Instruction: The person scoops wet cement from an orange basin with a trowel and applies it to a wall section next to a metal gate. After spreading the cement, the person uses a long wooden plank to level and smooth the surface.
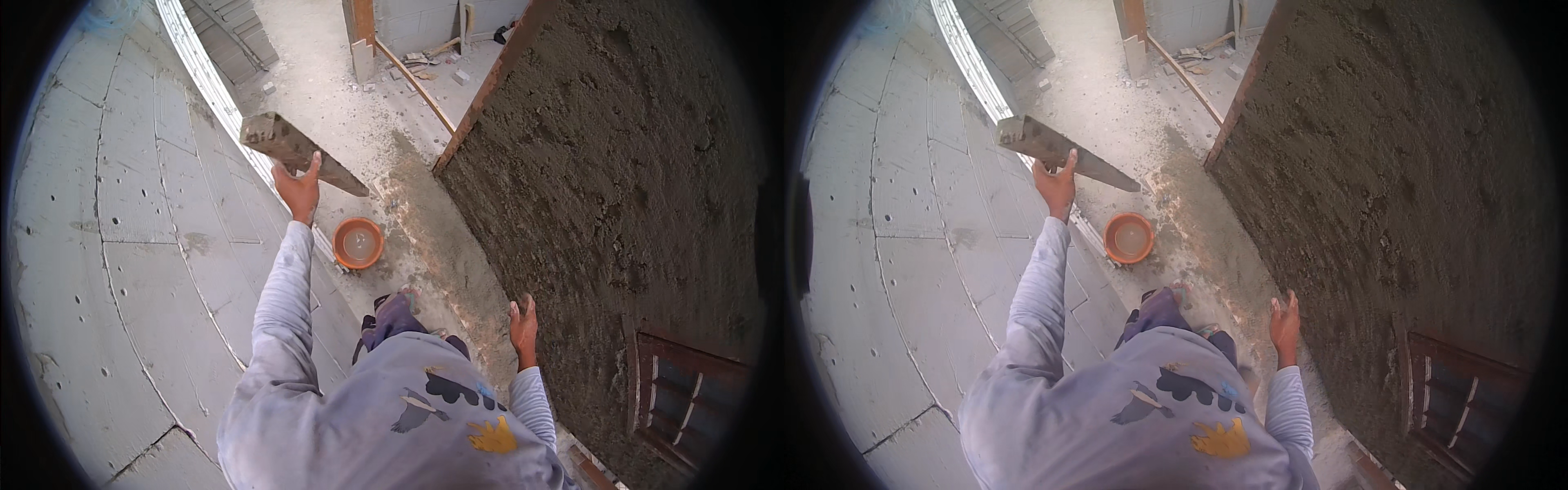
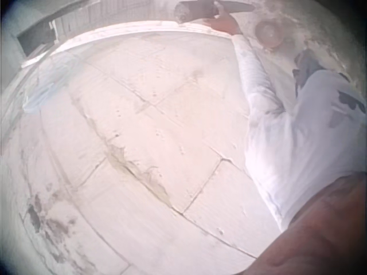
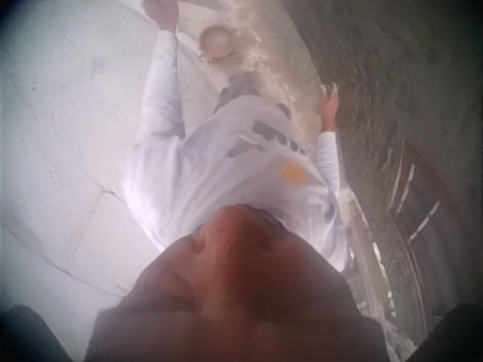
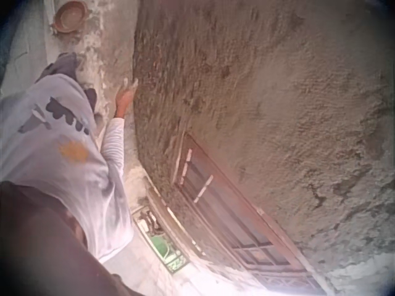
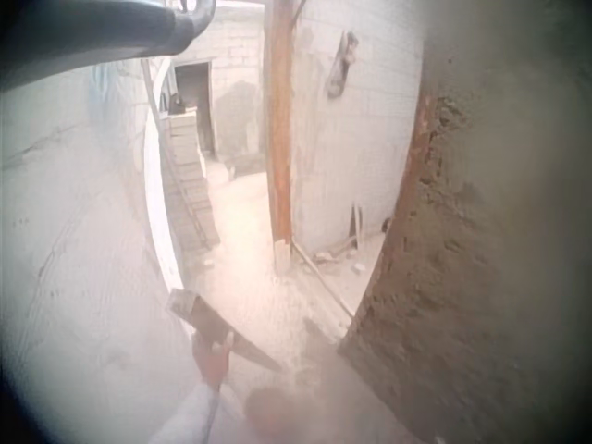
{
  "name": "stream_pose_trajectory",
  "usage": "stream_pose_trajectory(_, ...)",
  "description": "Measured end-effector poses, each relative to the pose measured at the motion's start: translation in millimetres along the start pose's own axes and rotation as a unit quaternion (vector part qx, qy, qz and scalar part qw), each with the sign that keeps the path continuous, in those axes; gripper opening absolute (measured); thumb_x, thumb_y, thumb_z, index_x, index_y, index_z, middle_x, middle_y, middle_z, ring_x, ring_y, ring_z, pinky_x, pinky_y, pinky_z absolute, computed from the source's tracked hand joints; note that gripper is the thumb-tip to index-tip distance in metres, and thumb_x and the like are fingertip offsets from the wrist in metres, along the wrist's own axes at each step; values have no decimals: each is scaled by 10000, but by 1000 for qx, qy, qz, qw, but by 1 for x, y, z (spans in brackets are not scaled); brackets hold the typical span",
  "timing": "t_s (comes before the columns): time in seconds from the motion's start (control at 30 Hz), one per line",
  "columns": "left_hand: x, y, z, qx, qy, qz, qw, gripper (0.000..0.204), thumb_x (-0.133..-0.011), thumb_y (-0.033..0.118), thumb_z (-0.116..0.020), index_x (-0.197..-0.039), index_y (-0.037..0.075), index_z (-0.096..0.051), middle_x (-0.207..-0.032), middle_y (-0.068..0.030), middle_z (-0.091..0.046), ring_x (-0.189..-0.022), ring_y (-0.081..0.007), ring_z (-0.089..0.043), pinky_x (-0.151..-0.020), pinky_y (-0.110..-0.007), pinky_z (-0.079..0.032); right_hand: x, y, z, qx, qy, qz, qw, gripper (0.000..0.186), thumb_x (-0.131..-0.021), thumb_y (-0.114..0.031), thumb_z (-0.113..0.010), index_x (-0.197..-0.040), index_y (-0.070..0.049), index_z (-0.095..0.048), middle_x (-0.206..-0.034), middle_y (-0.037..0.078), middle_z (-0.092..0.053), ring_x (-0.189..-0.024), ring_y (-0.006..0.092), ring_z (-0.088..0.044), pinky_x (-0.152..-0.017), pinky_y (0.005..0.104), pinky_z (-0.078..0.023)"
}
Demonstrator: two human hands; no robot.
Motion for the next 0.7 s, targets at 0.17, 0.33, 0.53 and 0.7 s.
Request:
stream_pose_trajectory(0.17, -3, -148, 55, 78, -64, 151, 983, 528, -919, 262, -906, -1253, -70, -666, -1163, -131, -751, -1031, -182, -678, -939, -321, -526, 61, 143, -60, -25, -82, -130, 988, 605, -1044, -340, -671, -1520, 6, -532, -1337, 292, -701, -1226, 425, -682, -1080, 468, -527)
stream_pose_trajectory(0.33, -24, -244, 110, 90, -93, 318, 939, 679, -957, 320, -830, -1441, -48, -529, -1541, -167, -560, -1459, -272, -496, -1207, -465, -417, 119, 164, -74, -33, -77, -179, 980, 598, -1030, -440, -631, -1394, 35, -628, -1266, 316, -723, -1245, 476, -667, -1110, 516, -501)
stream_pose_trajectory(0.53, -36, -271, 109, 113, -116, 443, 882, 604, -1072, 356, -595, -1547, -8, -507, -1589, -142, -515, -1456, -306, -480, -1198, -491, -451, 180, 161, -80, -99, -12, -197, 975, 554, -1038, -459, -619, -1337, 4, -665, -1184, 280, -756, -1139, 453, -718, -1028, 509, -543)
stream_pose_trajectory(0.7, -38, -253, 99, 151, -44, 492, 856, 560, -1028, 332, -624, -1507, 45, -579, -1475, -140, -625, -1389, -307, -553, -1167, -483, -485, 239, 186, -90, -160, 25, -264, 951, 513, -1044, -453, -614, -1330, -32, -680, -1218, 262, -747, -1154, 449, -711, -1025, 513, -541)
Point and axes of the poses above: each hand's wrist, its own x-axis away from the middle knuckle, its own z-axis out of the back of the hand, y = z × x, the point moved 10 cm from there along -x, towards the middle knuckle
